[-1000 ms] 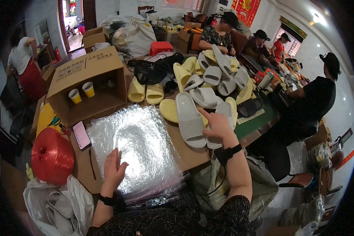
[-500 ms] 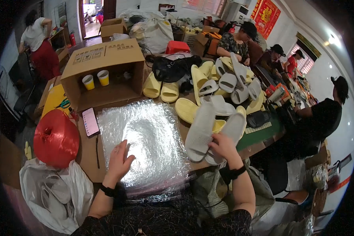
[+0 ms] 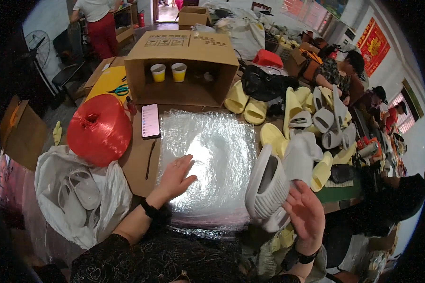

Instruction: The recorder is sorting and placing pairs of slides/sandals into plastic bags at a workstation.

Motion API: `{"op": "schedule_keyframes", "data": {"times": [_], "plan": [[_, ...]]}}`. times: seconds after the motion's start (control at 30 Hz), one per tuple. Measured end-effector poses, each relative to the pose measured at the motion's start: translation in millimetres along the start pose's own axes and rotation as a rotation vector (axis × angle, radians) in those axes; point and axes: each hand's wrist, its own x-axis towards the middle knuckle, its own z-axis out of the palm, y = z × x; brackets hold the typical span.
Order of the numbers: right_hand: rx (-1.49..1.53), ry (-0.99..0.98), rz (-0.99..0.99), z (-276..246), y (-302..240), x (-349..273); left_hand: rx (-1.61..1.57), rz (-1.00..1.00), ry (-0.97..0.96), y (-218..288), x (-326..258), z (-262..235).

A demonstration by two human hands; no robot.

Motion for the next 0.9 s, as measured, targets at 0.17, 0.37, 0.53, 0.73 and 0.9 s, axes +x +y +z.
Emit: {"op": "schedule_keyframes", "data": {"times": [0.17,0.37,0.53,0.73,0.9], "plan": [[0.202,-0.062,0.169,27.3,41.0,56.4,-0.044,-0.042,-0.014,4.5,0.2,-6.1],[-0.174,-0.055,0.242,18.9,124.6,123.4,-0.053,-0.026,0.036,0.6,-0.9,-0.3],[-1.488,-0.02,-0.115,19.1,143.1,120.9,-0.013,-0.044,0.033,-3.9,-3.2,2.8],[-1.616,0.066,-0.301,-15.9,166.7,128.8,-0.004,-0.037,0.033,-2.6,-1.5,4.7],[-1.563,-0.016,-0.227,-11.2,160.2,137.5,-0.008,-0.044,0.032,-0.4,-0.1,2.0]]}}
